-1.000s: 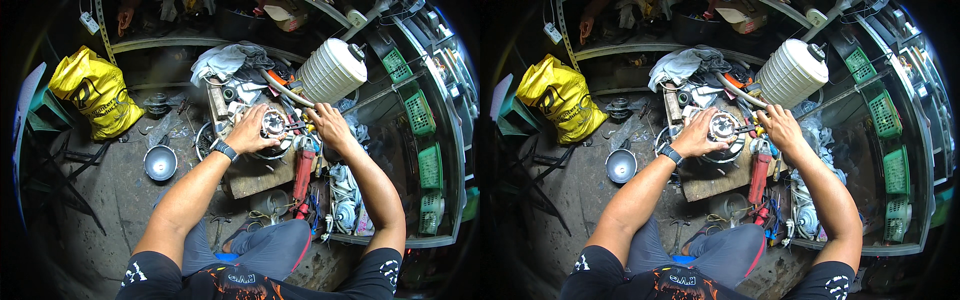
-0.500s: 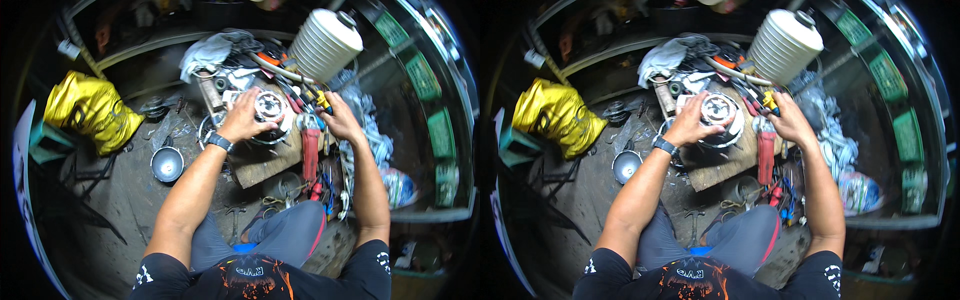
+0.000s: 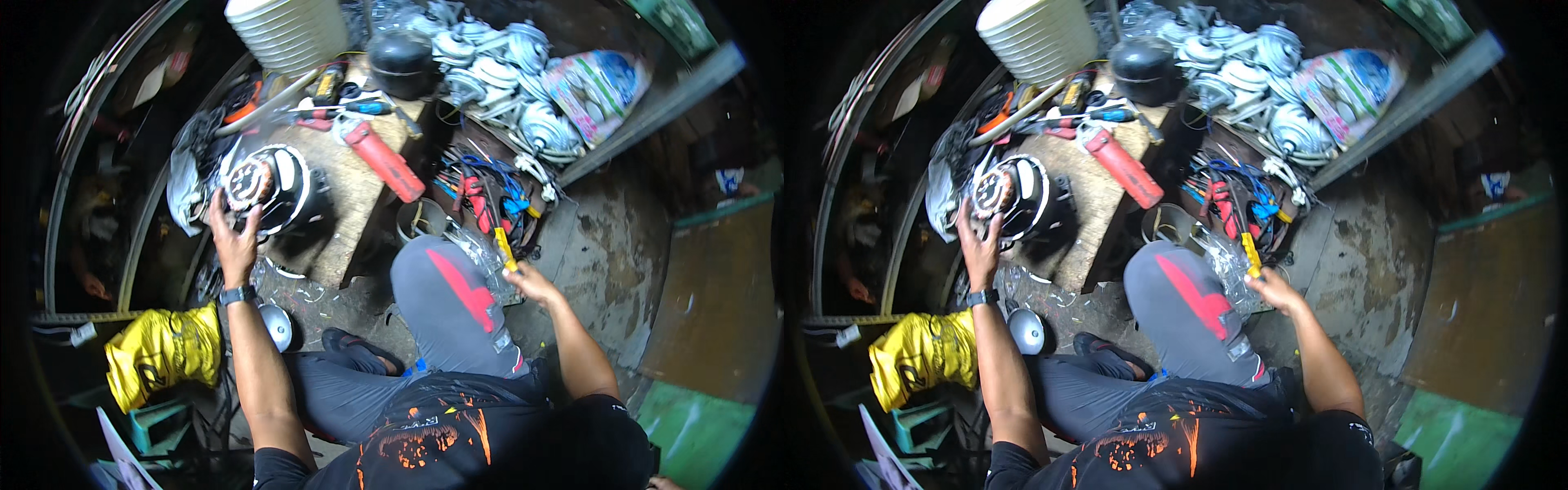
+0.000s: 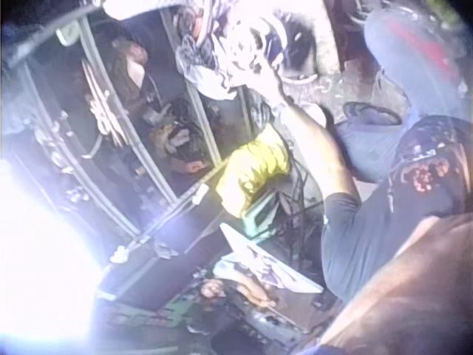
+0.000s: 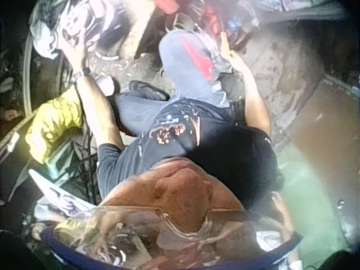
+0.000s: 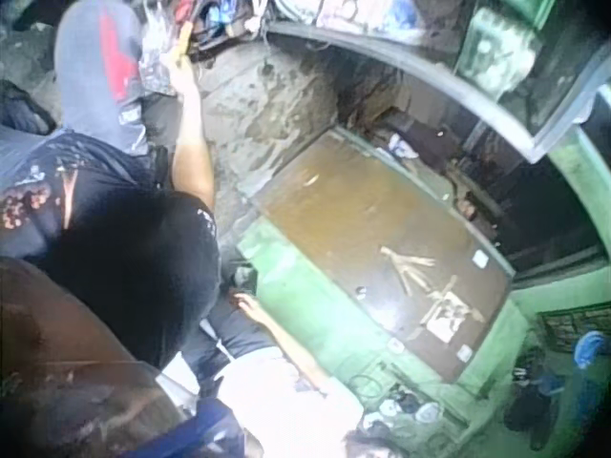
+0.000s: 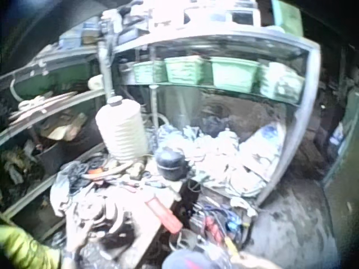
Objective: The person disassembles an electric motor by hand using pliers, a screwdriver, and a hammer, removing the outer casing and internal components on a wooden workbench.
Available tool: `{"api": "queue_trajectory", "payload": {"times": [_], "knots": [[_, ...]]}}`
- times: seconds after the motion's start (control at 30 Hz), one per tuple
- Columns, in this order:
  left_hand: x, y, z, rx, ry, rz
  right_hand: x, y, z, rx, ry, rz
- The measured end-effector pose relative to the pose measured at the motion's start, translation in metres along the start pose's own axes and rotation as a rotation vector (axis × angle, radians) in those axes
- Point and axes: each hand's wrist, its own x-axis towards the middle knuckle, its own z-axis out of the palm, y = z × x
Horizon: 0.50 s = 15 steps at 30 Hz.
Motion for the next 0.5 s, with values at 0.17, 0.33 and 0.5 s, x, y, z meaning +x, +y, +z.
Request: {"api": "queue_trajectory", "payload": {"times": [0.17,0.33,0.5], "knots": [[-0.014,0.014,-0.026,-0.002,0.027,-0.096,0.025,0.053,0.068,0.101,-0.320,0.143],[-0.048,0.045,-0.076,0.034,-0.233,-0.042,0.102,0.099,0.115,-0.123,-0.403,0.076],[-0.133,0.087,-0.155,-0.203,-0.301,-0.509,0.108,-0.034,0.066,-0.677,-0.360,-0.183]]}}
